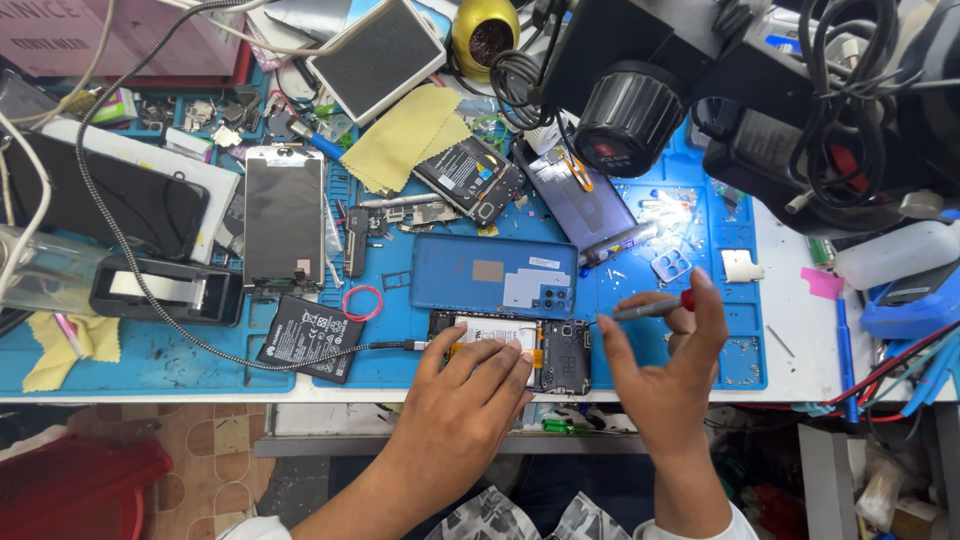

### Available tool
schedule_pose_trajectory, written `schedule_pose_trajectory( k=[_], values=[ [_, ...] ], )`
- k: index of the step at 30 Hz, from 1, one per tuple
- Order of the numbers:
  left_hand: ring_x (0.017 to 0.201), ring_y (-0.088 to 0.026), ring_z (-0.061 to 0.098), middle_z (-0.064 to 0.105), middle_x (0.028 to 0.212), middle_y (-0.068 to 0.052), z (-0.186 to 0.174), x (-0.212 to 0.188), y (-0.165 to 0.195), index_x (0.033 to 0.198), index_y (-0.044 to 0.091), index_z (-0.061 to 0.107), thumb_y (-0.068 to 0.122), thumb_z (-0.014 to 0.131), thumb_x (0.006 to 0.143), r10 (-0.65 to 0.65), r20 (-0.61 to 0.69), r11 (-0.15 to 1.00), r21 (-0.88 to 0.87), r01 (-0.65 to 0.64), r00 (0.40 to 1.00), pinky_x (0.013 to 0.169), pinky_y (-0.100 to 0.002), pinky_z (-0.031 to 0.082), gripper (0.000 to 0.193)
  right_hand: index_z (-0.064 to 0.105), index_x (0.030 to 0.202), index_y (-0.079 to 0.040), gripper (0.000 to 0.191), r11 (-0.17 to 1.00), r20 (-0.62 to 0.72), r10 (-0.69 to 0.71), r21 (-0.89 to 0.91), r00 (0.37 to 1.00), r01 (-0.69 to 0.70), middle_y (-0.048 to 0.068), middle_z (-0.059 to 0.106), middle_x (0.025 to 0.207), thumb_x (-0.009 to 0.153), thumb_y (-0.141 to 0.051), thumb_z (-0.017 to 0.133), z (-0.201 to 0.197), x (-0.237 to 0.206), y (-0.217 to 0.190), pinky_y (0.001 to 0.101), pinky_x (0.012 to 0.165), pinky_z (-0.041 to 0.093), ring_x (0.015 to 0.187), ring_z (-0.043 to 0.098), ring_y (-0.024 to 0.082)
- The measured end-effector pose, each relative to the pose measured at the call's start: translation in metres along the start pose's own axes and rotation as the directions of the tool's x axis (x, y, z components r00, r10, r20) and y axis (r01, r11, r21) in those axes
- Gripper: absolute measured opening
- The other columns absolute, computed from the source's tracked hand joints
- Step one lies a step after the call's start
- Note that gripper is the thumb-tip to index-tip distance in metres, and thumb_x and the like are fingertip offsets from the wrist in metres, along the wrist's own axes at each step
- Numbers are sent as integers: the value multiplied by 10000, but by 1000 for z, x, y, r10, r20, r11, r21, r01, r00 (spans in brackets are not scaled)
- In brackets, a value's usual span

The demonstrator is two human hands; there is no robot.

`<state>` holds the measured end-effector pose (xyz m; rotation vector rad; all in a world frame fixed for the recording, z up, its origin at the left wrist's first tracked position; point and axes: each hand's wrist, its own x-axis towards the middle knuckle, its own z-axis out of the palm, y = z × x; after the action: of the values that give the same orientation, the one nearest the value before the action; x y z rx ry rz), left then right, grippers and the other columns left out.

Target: The person uses a precision screwdriver to remove screws from the back of a disassembled smartphone. They then lift the back cover, disconnect a ribbon cable, and connect a charging cable to the phone's port to test functionality.

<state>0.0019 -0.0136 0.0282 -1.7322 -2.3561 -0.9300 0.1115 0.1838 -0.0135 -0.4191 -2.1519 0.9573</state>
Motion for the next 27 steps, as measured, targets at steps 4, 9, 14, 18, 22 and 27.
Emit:
schedule_pose_trajectory(
  k=[4, 9, 14, 18, 22, 27],
  values=[
    [1176, -267, 624, 703, 1178, -110, 0, 0, 1, 1181, -18, 693, 158, 747, 884, -4, -9, 1000, -1, 4, 1000, 1105, -553, 402, 349, 222, 1585, -161, 890, 997, 2, -18, 71, 1000, 18, 165, 649, 1140, 915, 136, 726, 0, 0, -1, 354, 897, 575, 1014, 704, 242],
    [1180, -260, 625, 701, 1169, -105, 1, 0, 1, 1182, -17, 691, 161, 750, 883, -11, -2, 1000, 4, 11, 1000, 1115, -551, 400, 353, 190, 1588, -146, 939, 1000, -9, -14, 7, 1000, 14, 137, 647, 1097, 889, 114, 761, 0, 1, -2, 381, 920, 545, 1015, 687, 241],
    [1172, -265, 626, 706, 1159, -108, 0, 1, 1, 1172, -17, 692, 154, 751, 874, -11, 3, 1000, 2, 11, 1000, 1110, -554, 396, 348, 212, 1583, -153, 887, 996, 7, -40, 76, 999, 39, 160, 627, 1163, 898, 141, 692, 1, 1, -5, 384, 949, 562, 1052, 696, 249],
    [1181, -267, 629, 710, 1166, -113, 0, 1, 1, 1175, -22, 690, 159, 750, 882, -14, 3, 1000, 3, 14, 1000, 1118, -557, 392, 350, 230, 1568, -141, 883, 1000, -30, 8, -7, 1000, -8, 140, 635, 1124, 903, 129, 745, 1, 3, -6, 358, 896, 551, 1007, 692, 233],
    [1177, -268, 629, 715, 1162, -116, 0, 1, 1, 1178, -25, 693, 156, 746, 881, -16, 3, 1000, -1, 16, 1000, 1114, -558, 394, 352, 244, 1566, -137, 854, 996, 19, -23, 89, 1000, 21, 172, 613, 1171, 896, 136, 698, 1, 4, -8, 361, 928, 569, 1045, 704, 244],
    [1172, -267, 631, 716, 1155, -116, 0, 0, 0, 1183, -27, 695, 156, 745, 880, -14, 10, 1000, 6, 14, 1000, 1106, -562, 397, 358, 276, 1547, -120, 848, 997, -34, 66, -28, 997, -67, 157, 672, 1088, 896, 106, 771, 0, 3, -11, 341, 841, 541, 965, 703, 228]
  ],
)
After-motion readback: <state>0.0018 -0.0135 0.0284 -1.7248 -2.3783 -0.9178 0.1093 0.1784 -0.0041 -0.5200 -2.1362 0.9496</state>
